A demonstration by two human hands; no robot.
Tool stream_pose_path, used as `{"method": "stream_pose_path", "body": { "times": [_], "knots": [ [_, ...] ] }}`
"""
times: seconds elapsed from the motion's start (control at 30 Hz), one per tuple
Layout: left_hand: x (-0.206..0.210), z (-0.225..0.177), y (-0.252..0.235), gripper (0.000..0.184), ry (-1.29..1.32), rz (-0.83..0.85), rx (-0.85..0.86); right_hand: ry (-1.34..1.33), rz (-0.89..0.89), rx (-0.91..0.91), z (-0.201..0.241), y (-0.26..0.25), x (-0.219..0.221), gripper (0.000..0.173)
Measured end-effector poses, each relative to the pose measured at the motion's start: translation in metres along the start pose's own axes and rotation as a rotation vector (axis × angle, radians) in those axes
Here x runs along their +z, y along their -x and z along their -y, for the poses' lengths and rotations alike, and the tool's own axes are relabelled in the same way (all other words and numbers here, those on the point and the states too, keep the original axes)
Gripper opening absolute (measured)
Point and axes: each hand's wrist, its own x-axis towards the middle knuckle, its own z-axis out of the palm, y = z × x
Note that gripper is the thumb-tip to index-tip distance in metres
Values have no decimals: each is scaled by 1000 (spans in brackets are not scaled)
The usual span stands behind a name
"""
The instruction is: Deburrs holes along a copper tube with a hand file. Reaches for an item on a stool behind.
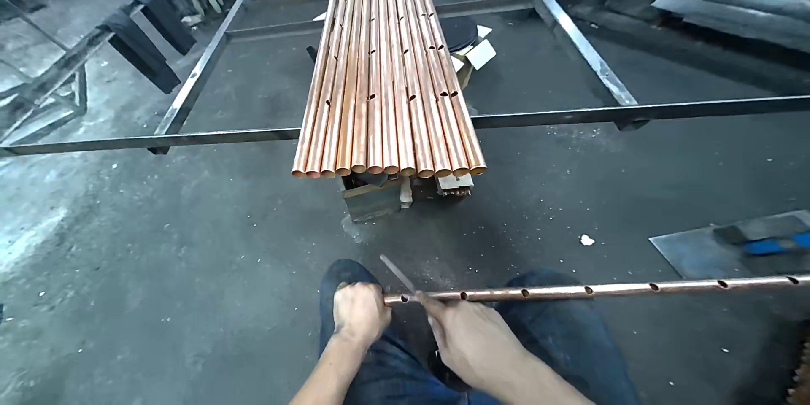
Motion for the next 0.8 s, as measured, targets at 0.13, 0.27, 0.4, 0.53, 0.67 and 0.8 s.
{"method": "stream_pose_path", "body": {
  "times": [0.13, 0.27, 0.4, 0.53, 0.67, 0.8],
  "knots": [
    [-4, 6, -2, 38, 14, 24, 18, -74, -74, -11, -7, 24, -6, 49],
    [-28, 12, -16, 41, 3, 197, 76, -115, -267, -103, -25, 70, 18, 47],
    [-34, 14, -23, 41, -20, 216, 122, -99, -307, -137, -44, 80, 34, 47],
    [-38, 12, -27, 41, -38, 252, 122, -68, -281, -193, -54, 82, 43, 47],
    [-38, 10, -26, 42, -33, 243, 98, -37, -244, -214, -53, 65, 44, 48],
    [-30, 5, -23, 42, -34, 198, 87, -11, -227, -126, -31, 2, 26, 49]
  ]
}}
